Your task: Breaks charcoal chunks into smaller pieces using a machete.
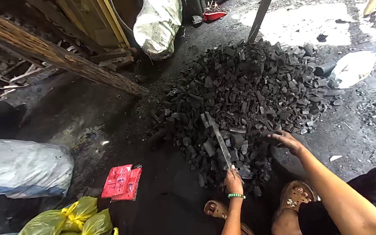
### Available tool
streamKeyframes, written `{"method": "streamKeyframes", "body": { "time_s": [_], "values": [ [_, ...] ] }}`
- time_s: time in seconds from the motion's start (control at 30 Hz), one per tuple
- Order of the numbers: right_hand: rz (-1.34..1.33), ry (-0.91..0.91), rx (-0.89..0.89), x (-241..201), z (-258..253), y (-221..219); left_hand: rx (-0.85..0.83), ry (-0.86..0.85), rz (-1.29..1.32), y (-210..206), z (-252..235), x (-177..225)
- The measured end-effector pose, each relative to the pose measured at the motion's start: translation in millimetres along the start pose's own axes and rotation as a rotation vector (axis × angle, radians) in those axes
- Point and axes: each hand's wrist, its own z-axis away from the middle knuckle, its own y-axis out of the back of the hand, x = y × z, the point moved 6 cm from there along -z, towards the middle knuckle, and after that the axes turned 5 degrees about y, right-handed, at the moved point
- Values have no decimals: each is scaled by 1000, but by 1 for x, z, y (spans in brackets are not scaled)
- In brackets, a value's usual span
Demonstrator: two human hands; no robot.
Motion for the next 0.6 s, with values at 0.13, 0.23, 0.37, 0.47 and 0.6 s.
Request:
{"method": "streamKeyframes", "body": {
  "time_s": [0.13, 0.23, 0.37, 0.47, 0.6],
  "values": [
    [367, 66, 33, 39, 3, 33, -209, -88, -243, -29, 12, 3],
    [377, 53, 106, 61, 7, 42, -364, -135, -447, -48, 26, 10],
    [142, 2, 190, 71, 19, 41, -476, -227, -635, -63, 47, 48],
    [107, 24, 188, 72, 22, 38, -294, -587, -498, -61, 67, 106],
    [76, 44, 164, 72, 26, 34, 8, -1085, 85, -44, 96, 172]
  ]
}}
